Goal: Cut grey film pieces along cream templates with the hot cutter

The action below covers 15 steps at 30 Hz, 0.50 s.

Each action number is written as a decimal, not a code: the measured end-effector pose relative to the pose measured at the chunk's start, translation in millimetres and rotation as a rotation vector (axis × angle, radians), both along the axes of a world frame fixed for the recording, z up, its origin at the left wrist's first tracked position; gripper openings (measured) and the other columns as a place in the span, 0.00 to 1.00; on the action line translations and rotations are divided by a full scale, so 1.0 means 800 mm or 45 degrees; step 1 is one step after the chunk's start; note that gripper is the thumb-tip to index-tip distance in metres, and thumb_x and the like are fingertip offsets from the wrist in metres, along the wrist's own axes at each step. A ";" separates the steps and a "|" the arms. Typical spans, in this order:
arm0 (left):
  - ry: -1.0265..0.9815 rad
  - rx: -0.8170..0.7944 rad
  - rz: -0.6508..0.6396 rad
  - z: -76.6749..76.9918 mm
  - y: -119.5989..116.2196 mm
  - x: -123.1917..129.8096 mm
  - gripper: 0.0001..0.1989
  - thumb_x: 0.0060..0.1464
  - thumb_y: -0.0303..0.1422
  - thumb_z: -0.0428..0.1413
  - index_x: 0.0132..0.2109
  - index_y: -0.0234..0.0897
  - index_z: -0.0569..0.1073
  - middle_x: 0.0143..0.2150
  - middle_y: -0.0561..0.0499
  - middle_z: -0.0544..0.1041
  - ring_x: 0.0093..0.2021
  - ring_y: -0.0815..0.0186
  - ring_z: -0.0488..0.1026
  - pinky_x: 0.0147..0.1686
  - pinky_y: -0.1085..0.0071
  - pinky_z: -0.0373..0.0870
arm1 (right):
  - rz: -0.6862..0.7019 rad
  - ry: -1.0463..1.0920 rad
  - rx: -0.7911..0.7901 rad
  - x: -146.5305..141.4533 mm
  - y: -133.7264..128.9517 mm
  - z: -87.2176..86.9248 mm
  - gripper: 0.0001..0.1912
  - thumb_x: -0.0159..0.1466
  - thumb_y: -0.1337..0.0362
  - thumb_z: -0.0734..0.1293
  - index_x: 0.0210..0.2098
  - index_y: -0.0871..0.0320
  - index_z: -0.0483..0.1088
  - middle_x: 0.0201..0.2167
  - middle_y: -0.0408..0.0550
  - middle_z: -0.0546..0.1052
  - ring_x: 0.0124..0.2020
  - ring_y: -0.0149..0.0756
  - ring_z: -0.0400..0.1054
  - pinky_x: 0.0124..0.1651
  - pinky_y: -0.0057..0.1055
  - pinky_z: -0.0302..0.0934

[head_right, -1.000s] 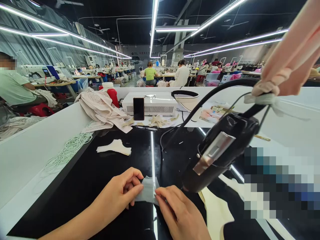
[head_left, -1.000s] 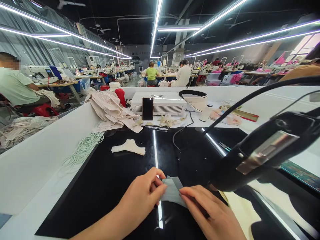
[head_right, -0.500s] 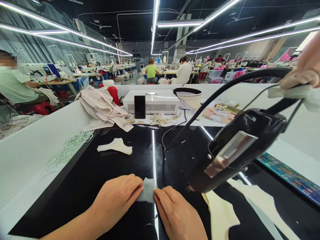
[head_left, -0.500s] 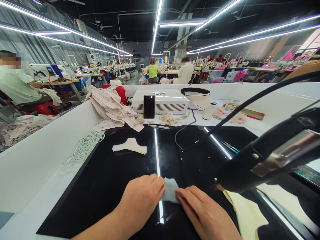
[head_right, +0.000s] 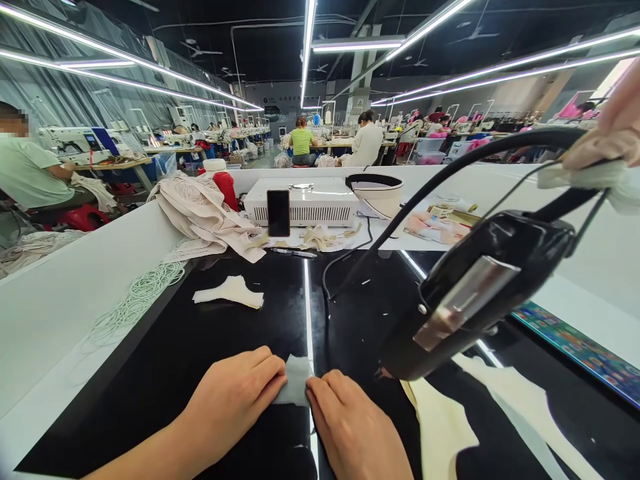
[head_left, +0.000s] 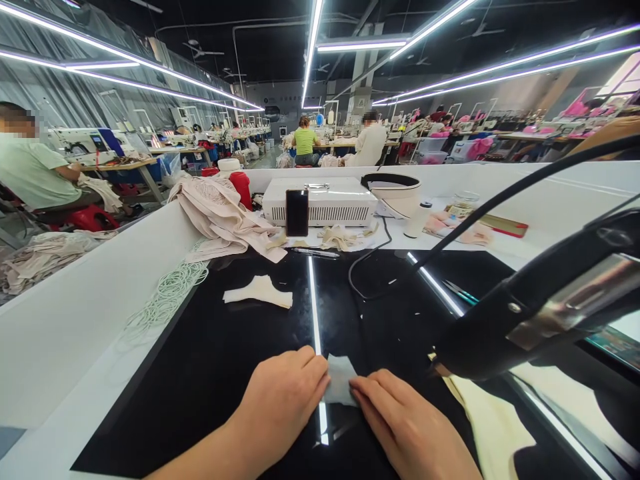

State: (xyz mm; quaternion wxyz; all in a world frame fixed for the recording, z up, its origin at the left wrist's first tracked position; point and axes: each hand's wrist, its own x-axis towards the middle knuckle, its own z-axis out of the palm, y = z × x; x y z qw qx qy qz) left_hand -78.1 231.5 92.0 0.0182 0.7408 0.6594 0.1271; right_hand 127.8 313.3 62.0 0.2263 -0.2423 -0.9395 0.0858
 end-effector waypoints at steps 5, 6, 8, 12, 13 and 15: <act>0.131 0.211 -0.057 -0.006 0.000 0.001 0.09 0.67 0.23 0.51 0.37 0.37 0.70 0.32 0.53 0.71 0.29 0.62 0.72 0.28 0.65 0.68 | -0.025 0.123 0.061 -0.004 -0.003 0.003 0.21 0.78 0.62 0.49 0.41 0.55 0.72 0.30 0.45 0.76 0.28 0.34 0.76 0.30 0.27 0.74; 0.168 0.271 -0.075 -0.007 -0.001 0.002 0.09 0.67 0.22 0.51 0.38 0.37 0.71 0.33 0.52 0.72 0.31 0.61 0.72 0.29 0.64 0.70 | -0.033 0.129 0.068 -0.005 -0.004 0.003 0.20 0.78 0.62 0.50 0.41 0.54 0.72 0.30 0.44 0.76 0.28 0.34 0.76 0.29 0.27 0.74; 0.176 0.382 -0.119 -0.006 -0.002 0.004 0.09 0.68 0.21 0.49 0.41 0.35 0.72 0.37 0.50 0.74 0.36 0.59 0.74 0.35 0.61 0.74 | -0.045 0.146 0.086 -0.007 -0.004 0.002 0.19 0.78 0.62 0.51 0.42 0.54 0.72 0.30 0.44 0.76 0.27 0.34 0.77 0.28 0.27 0.73; 0.031 0.508 -0.285 -0.009 -0.003 0.012 0.10 0.71 0.23 0.47 0.48 0.32 0.73 0.48 0.49 0.78 0.50 0.62 0.76 0.55 0.64 0.74 | -0.026 0.160 0.113 -0.011 -0.003 0.004 0.22 0.79 0.61 0.48 0.39 0.54 0.70 0.28 0.43 0.75 0.26 0.33 0.76 0.26 0.27 0.72; 0.021 0.542 -0.322 -0.010 -0.002 0.014 0.10 0.72 0.24 0.47 0.49 0.32 0.74 0.49 0.49 0.79 0.52 0.63 0.76 0.58 0.66 0.72 | -0.019 0.161 0.120 -0.012 -0.003 0.004 0.23 0.79 0.61 0.48 0.37 0.54 0.70 0.28 0.43 0.75 0.25 0.33 0.76 0.26 0.27 0.72; 0.042 0.614 -0.352 -0.013 0.000 0.018 0.12 0.74 0.27 0.46 0.49 0.31 0.74 0.51 0.49 0.80 0.54 0.65 0.76 0.60 0.68 0.71 | -0.020 0.167 0.141 -0.012 -0.003 0.005 0.23 0.79 0.61 0.48 0.37 0.54 0.69 0.27 0.42 0.75 0.24 0.33 0.75 0.25 0.28 0.71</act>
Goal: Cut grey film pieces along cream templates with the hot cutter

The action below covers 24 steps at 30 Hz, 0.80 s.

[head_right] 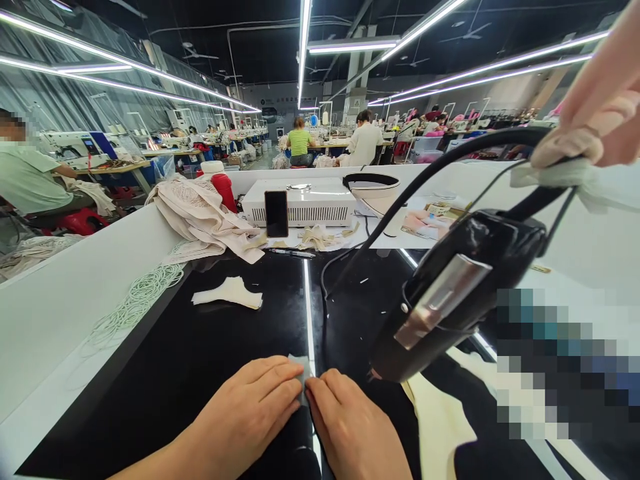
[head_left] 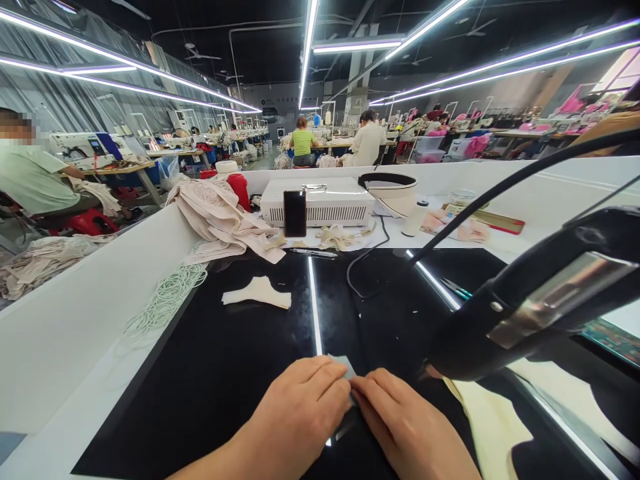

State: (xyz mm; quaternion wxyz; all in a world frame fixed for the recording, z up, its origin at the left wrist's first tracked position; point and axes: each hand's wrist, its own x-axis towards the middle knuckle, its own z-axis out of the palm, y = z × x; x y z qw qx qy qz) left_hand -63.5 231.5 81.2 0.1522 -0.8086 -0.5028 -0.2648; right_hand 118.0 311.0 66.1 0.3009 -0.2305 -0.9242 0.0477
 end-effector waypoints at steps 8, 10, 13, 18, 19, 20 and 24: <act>0.060 0.039 0.042 -0.005 0.003 0.003 0.20 0.77 0.32 0.39 0.50 0.30 0.75 0.52 0.48 0.81 0.53 0.64 0.79 0.55 0.68 0.76 | 0.006 0.010 0.035 0.002 -0.001 0.001 0.23 0.79 0.61 0.47 0.37 0.54 0.69 0.27 0.43 0.75 0.24 0.33 0.76 0.24 0.27 0.70; 0.053 0.025 0.043 -0.005 0.002 0.002 0.20 0.77 0.33 0.39 0.50 0.30 0.75 0.52 0.48 0.81 0.53 0.64 0.79 0.54 0.68 0.76 | 0.011 0.009 0.037 0.002 -0.001 0.004 0.23 0.79 0.61 0.47 0.37 0.54 0.69 0.27 0.43 0.75 0.24 0.33 0.76 0.25 0.26 0.70; 0.048 0.017 0.039 -0.004 0.002 0.001 0.20 0.77 0.33 0.40 0.50 0.30 0.75 0.51 0.48 0.81 0.52 0.65 0.79 0.53 0.68 0.76 | 0.024 -0.003 0.034 0.002 -0.001 0.007 0.23 0.79 0.60 0.47 0.37 0.54 0.69 0.27 0.43 0.76 0.24 0.32 0.76 0.25 0.25 0.71; 0.060 0.034 0.033 -0.006 0.002 0.000 0.20 0.77 0.32 0.40 0.49 0.30 0.75 0.50 0.49 0.82 0.52 0.65 0.79 0.52 0.68 0.76 | 0.006 0.018 0.051 0.001 0.001 0.005 0.24 0.79 0.60 0.47 0.37 0.55 0.70 0.26 0.43 0.75 0.23 0.32 0.75 0.24 0.25 0.71; 0.061 0.036 0.030 -0.007 0.002 0.000 0.20 0.77 0.32 0.40 0.49 0.30 0.75 0.50 0.49 0.82 0.52 0.65 0.79 0.53 0.68 0.76 | 0.008 0.017 0.057 0.000 0.001 0.005 0.24 0.79 0.61 0.47 0.37 0.55 0.70 0.26 0.43 0.75 0.23 0.32 0.75 0.24 0.25 0.71; 0.062 0.032 0.029 -0.007 0.002 0.000 0.19 0.77 0.32 0.40 0.49 0.30 0.75 0.51 0.49 0.82 0.52 0.65 0.79 0.53 0.68 0.76 | 0.016 0.016 0.066 -0.001 0.001 0.006 0.24 0.79 0.61 0.47 0.37 0.55 0.70 0.26 0.44 0.75 0.23 0.32 0.75 0.24 0.26 0.71; 0.049 0.019 0.030 -0.008 0.001 0.001 0.19 0.77 0.33 0.40 0.49 0.30 0.75 0.51 0.49 0.82 0.52 0.65 0.79 0.52 0.68 0.77 | 0.077 -0.004 0.159 0.003 -0.001 0.019 0.25 0.79 0.64 0.46 0.39 0.57 0.72 0.27 0.46 0.78 0.25 0.34 0.76 0.25 0.28 0.72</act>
